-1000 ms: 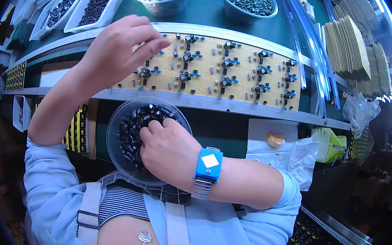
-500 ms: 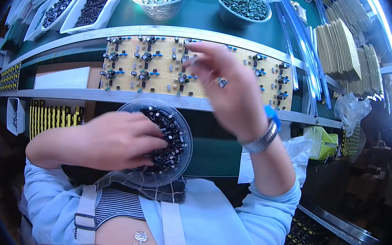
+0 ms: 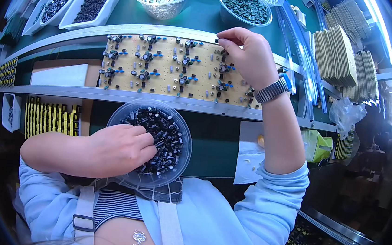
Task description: The person places small electronic components onto a printed circuit board by hand at an assembly station.
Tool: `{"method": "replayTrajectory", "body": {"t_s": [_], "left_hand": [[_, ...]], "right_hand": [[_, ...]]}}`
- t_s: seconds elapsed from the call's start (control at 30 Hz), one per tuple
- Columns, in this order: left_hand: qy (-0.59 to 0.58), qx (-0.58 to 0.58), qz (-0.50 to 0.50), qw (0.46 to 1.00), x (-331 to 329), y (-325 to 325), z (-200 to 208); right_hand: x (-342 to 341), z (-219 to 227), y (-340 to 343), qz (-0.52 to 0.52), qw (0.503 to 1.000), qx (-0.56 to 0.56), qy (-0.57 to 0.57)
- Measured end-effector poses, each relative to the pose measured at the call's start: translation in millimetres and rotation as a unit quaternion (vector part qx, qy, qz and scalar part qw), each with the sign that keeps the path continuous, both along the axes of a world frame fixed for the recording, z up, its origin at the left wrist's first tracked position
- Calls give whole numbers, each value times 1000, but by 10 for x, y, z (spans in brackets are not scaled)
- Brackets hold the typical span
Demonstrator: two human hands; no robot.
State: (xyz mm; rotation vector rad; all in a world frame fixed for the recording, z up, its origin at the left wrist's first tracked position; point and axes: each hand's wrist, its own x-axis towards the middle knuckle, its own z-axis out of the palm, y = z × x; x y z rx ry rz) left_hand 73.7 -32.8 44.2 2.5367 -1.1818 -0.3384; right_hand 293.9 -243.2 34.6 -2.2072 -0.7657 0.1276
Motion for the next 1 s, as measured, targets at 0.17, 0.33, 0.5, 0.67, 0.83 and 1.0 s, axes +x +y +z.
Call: {"method": "replayTrajectory", "body": {"t_s": [0.17,0.33,0.5,0.67,0.83,1.0], "left_hand": [[16,-61,19,998,27,31,4],[43,-111,24,993,20,67,9],[70,-105,21,992,63,79,75],[58,-125,34,990,55,88,48],[37,-165,68,983,114,140,100],[14,-240,146,960,321,217,164]], "right_hand": [[-48,107,63,-3,993,-97,-59],[-53,77,56,33,988,-103,-112],[-49,132,51,64,973,-148,-166],[-23,118,61,99,947,-178,-250],[-40,85,76,92,945,-189,-250],[-114,105,53,76,940,-186,-275]]}}
